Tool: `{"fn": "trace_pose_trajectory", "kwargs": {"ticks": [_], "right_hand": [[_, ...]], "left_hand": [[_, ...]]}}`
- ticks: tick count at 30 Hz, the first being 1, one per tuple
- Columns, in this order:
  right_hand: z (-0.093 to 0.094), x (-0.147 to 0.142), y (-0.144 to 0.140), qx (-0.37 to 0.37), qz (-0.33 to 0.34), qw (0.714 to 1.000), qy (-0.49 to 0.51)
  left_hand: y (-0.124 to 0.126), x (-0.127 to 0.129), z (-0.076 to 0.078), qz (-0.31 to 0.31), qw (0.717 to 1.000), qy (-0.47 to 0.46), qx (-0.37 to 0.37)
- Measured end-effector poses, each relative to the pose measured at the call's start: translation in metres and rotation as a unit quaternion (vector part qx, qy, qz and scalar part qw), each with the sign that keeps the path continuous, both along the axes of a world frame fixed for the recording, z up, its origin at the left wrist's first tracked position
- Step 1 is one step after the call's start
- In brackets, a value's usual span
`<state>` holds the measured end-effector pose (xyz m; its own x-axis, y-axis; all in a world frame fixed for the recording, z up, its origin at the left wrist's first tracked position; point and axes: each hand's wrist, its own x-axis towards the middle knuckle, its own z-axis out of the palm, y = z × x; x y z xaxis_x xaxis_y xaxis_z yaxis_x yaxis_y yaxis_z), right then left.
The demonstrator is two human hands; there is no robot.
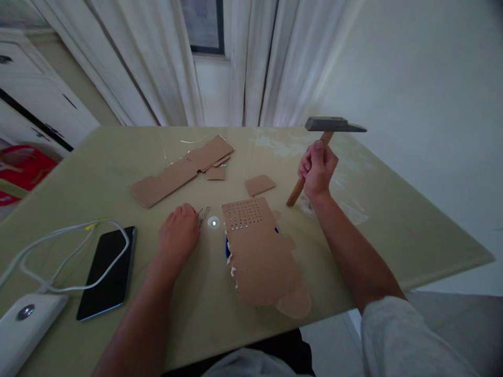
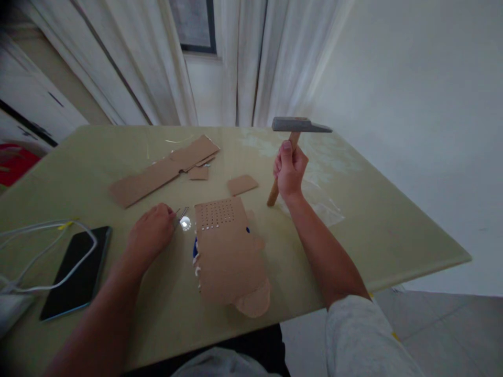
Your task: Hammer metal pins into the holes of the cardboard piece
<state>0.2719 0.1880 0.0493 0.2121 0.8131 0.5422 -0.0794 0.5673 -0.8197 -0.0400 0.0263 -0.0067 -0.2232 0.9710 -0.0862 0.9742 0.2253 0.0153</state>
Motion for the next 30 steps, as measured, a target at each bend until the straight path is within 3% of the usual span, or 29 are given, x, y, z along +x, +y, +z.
{"fn": "trace_pose_trajectory", "kwargs": {"ticks": [6,9,12,16,21,25,30], "right_hand": [[-0.003,0.000,0.001,0.013,0.020,1.000,0.006],[-0.003,0.001,0.000,0.009,0.033,0.999,0.007],[-0.003,0.002,0.000,0.001,0.046,0.999,0.003],[-0.001,0.002,-0.001,-0.010,0.054,0.998,0.000],[0.001,-0.001,-0.003,-0.015,0.074,0.997,0.017],[0.001,-0.001,-0.002,-0.011,0.090,0.995,0.029],[0.001,0.000,-0.001,-0.008,0.085,0.996,0.022]], "left_hand": [[0.000,0.001,-0.001,0.002,0.998,-0.031,0.046],[0.003,0.000,-0.006,-0.008,0.990,-0.064,0.125],[0.006,0.003,-0.006,-0.032,0.960,-0.161,0.226],[0.002,0.018,0.006,-0.160,0.887,-0.276,0.335],[-0.017,0.036,0.028,-0.373,0.812,-0.252,0.373],[-0.025,0.042,0.038,-0.459,0.791,-0.199,0.353],[-0.025,0.045,0.038,-0.463,0.799,-0.185,0.337]]}}
